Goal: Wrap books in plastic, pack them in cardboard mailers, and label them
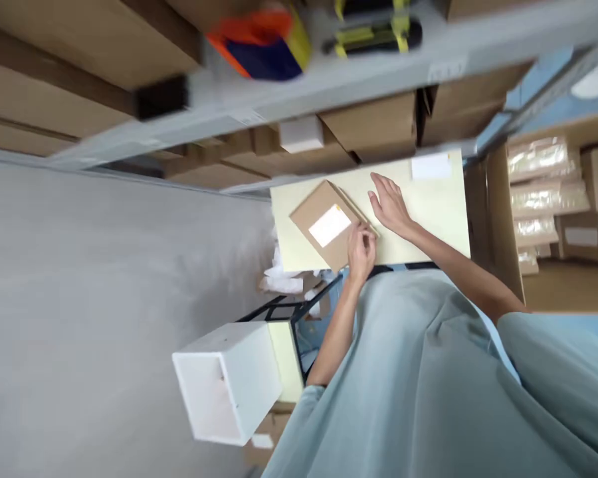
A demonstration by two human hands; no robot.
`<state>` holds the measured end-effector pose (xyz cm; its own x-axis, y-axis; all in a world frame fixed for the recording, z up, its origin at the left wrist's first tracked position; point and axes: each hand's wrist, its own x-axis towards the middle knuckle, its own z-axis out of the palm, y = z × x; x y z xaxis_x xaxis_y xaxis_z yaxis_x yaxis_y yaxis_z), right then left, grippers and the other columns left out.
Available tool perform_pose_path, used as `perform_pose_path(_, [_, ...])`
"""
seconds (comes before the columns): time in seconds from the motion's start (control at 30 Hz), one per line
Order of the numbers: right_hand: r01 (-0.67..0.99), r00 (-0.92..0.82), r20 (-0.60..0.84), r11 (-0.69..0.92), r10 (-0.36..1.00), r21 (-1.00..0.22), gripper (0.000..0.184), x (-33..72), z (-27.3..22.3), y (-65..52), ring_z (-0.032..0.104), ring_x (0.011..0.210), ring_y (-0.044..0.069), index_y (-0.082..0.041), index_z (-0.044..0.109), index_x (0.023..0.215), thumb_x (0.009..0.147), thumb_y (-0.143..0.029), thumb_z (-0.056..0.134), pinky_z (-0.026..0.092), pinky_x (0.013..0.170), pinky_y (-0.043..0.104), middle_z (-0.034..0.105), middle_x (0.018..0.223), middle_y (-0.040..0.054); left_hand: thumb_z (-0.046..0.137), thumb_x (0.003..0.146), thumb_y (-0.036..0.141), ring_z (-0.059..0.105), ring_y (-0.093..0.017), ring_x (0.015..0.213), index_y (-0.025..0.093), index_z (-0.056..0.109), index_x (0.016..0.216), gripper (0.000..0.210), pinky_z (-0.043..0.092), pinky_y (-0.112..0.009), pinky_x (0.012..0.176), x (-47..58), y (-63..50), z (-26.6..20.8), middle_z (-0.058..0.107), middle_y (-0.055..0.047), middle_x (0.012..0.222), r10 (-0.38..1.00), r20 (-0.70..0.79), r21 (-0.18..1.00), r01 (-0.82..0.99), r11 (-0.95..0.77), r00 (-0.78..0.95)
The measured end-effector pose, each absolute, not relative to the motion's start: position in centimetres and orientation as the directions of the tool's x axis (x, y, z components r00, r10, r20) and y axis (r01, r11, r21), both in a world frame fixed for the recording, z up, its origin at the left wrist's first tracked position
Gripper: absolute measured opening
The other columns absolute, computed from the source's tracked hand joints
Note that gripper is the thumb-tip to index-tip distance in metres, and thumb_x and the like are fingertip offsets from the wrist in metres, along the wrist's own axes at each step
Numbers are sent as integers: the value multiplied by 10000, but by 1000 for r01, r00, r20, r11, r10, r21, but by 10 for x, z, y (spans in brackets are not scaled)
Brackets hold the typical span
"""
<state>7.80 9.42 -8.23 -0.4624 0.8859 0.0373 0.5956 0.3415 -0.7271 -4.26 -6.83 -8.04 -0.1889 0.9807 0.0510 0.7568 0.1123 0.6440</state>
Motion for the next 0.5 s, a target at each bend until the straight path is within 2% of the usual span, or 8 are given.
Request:
perform_pose_path(0.1, [637,-401,-197,118,895,-762,659,124,-136,18,476,1612,352,-84,405,1709,1186,-443,228,387,1340,611,504,1723,256,339,1182,304,466,-269,1648,222,613,1120,292,415,-580,1354,-47,-69,-100,682,-178,1518,989,-63,523,839,148,-135])
perform_pose_path(0.2, [606,-382,-322,-28,866,-795,674,146,-156,-40,451,1647,344,-81,396,1726,1183,-455,256,375,1363,608,479,1754,242,299,1185,299,346,-261,1716,237,594,1155,302,322,-612,1408,-52,-72,-114,658,-161,1531,982,-109,473,861,187,-153])
perform_pose_path(0.3, [507,-416,-358,-114,836,-854,715,145,-157,-75,437,1670,323,-95,387,1748,1184,-511,245,371,1388,583,459,1780,212,291,1201,368,318,-245,1729,267,571,1145,303,303,-625,1420,-55,-80,-123,664,-139,1531,976,-49,538,818,204,-211])
perform_pose_path(0.43, [337,-452,-300,-151,840,-930,750,125,-155,-90,358,1721,262,-203,382,1779,1178,-613,201,331,1432,531,408,1829,102,272,1214,491,293,-252,1740,253,560,1139,382,240,-706,1417,-58,-85,-128,599,-155,1626,974,4,664,729,166,-225])
perform_pose_path(0.5, [286,-448,-296,-179,843,-941,785,112,-159,-85,341,1729,252,-211,388,1780,1171,-655,168,323,1439,524,410,1829,83,312,1210,499,293,-252,1737,253,560,1147,354,190,-727,1419,-59,-85,-127,590,-146,1636,976,-7,721,676,154,-216])
